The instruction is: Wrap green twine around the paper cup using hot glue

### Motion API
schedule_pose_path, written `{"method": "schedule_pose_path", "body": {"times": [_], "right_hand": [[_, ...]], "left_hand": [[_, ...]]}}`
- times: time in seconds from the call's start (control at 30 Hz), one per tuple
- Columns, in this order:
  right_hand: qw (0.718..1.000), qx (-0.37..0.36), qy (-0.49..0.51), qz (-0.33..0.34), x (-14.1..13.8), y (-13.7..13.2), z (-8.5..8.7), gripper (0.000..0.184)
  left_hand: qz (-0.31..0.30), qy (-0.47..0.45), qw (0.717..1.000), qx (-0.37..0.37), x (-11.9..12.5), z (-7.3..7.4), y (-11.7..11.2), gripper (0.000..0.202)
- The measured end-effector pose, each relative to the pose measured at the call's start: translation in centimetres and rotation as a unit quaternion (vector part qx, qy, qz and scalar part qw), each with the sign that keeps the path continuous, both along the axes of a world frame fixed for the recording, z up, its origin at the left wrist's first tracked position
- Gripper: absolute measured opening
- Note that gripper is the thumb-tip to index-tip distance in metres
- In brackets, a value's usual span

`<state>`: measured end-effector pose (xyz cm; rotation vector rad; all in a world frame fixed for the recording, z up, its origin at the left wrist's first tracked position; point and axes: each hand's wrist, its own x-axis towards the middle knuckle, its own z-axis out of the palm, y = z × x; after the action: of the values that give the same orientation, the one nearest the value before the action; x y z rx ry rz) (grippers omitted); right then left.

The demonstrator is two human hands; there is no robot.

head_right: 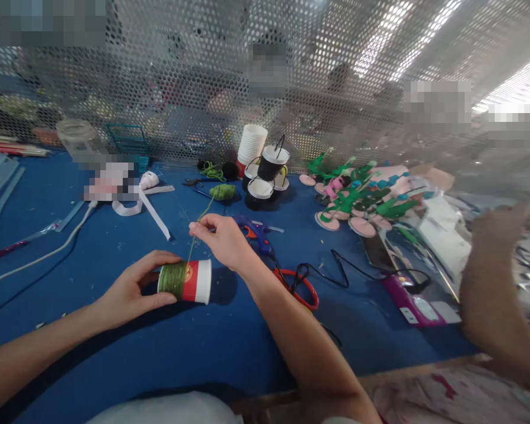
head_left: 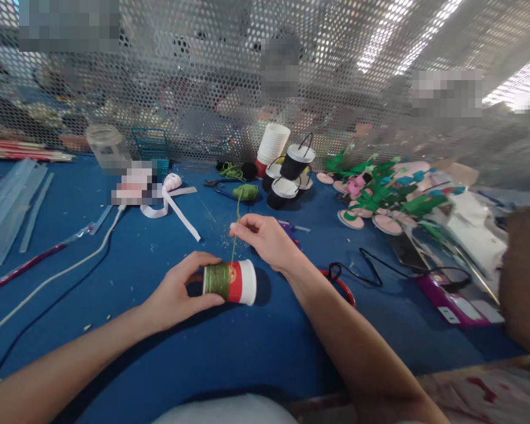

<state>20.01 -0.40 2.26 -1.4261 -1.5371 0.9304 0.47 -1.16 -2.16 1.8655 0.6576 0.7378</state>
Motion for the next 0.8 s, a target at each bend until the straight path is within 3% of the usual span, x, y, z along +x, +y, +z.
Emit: {"method": "schedule_pose_path", "body": {"times": [0.13, 0.23, 0.57, 0.8], "right_hand": [[1.000, 0.007, 0.007, -0.008, 0.2, 0.1, -0.1, 0.022], [1.000, 0.008, 0.000, -0.003, 0.2, 0.1, -0.2, 0.022], [0.999, -0.010, -0.001, 0.036, -0.4, 0.1, -1.0, 0.022], [0.998, -0.033, -0.005, 0.054, -0.6, -0.1, -1.1, 0.022]], "left_hand": [[0.003, 0.003, 0.999, -0.035, 0.1, -0.1, 0.0, 0.041], [0.004, 0.000, 1.000, -0.017, 0.1, -0.1, 0.0, 0.041], [-0.011, 0.033, 0.985, 0.167, -0.2, 0.2, -0.1, 0.045], [-0.006, 0.059, 0.968, 0.244, -0.4, 0.3, -0.3, 0.044]]}}
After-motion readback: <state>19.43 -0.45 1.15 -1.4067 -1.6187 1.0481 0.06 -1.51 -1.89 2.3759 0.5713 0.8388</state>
